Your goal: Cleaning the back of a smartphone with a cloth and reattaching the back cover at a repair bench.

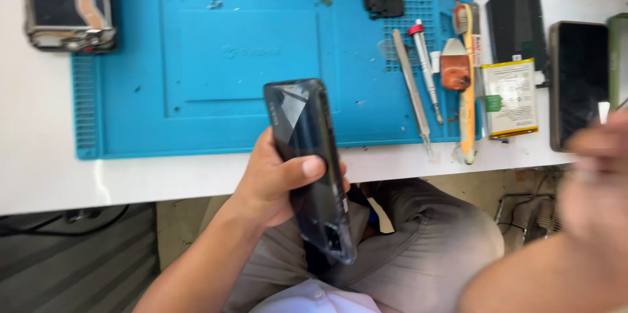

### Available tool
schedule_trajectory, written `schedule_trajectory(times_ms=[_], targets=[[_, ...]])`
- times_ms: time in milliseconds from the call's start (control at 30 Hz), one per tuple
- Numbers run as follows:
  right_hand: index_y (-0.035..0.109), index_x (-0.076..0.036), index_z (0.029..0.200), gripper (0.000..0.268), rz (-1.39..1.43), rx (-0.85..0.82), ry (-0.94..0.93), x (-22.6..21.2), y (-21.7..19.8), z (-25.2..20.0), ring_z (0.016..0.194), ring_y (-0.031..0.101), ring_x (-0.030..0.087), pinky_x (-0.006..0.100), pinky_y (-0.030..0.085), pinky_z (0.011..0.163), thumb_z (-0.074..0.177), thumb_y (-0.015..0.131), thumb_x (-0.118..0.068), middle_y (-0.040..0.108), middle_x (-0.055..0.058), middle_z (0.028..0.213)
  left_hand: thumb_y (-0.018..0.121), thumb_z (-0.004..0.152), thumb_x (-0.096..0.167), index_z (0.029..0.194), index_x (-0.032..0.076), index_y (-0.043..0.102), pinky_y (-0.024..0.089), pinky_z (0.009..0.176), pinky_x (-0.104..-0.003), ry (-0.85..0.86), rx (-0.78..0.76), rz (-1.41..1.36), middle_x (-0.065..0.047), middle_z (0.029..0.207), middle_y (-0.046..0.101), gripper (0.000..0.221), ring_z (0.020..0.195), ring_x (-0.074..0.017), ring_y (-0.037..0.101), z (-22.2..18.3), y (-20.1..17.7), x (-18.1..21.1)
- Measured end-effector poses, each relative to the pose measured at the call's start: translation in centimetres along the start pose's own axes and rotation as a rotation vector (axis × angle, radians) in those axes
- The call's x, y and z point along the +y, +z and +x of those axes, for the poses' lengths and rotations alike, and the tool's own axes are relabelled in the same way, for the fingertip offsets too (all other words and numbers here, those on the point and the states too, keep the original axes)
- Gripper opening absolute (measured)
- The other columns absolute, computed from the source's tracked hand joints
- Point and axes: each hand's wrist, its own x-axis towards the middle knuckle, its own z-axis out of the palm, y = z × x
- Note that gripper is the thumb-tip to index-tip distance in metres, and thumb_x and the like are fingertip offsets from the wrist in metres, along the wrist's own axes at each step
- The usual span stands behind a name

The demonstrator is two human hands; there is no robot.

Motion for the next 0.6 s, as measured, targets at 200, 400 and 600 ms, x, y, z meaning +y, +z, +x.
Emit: schedule_trajectory(times_ms=[200,400,600], targets=[[0.062,0.001,0.133,0.039,0.093,-0.158,-0.219,-12.0,17.5,-10.7,0.077,0.069,0.013,0.019,0.059,0.067,0.097,0.073,-0.009,0.072,0.011,0.096,0.088,0.069,0.02,0.108,-0.002,0.058,0.063,0.064,-0.051,0.024,-0.029,0.019,-0.025,0.084,0.071,0.054,0.071,-0.0371,0.072,-0.4,0.6,0.4],[0.063,0.003,0.107,0.017,0.058,-0.291,-0.172,-12.7,19.2,-12.6,0.082,0.071,0.02,0.024,0.06,0.077,0.094,0.07,-0.006,0.07,0.016,0.091,0.087,0.075,0.023,0.104,0.0,0.063,0.061,0.065,-0.039,0.121,-0.097,0.109,-0.014,0.085,0.072,0.044,0.073,-0.025,0.071,-0.4,0.8,0.3],[0.062,-0.006,0.103,0.001,-0.093,-0.339,-0.294,-12.7,18.3,-12.9,0.102,0.063,0.02,0.029,0.054,0.091,0.103,0.061,-0.006,0.061,0.016,0.112,0.087,0.074,0.026,0.105,0.005,0.065,0.057,0.07,-0.032,0.179,-0.053,0.296,-0.004,0.088,0.068,0.043,0.077,-0.0152,0.064,-0.3,1.3,0.2]])
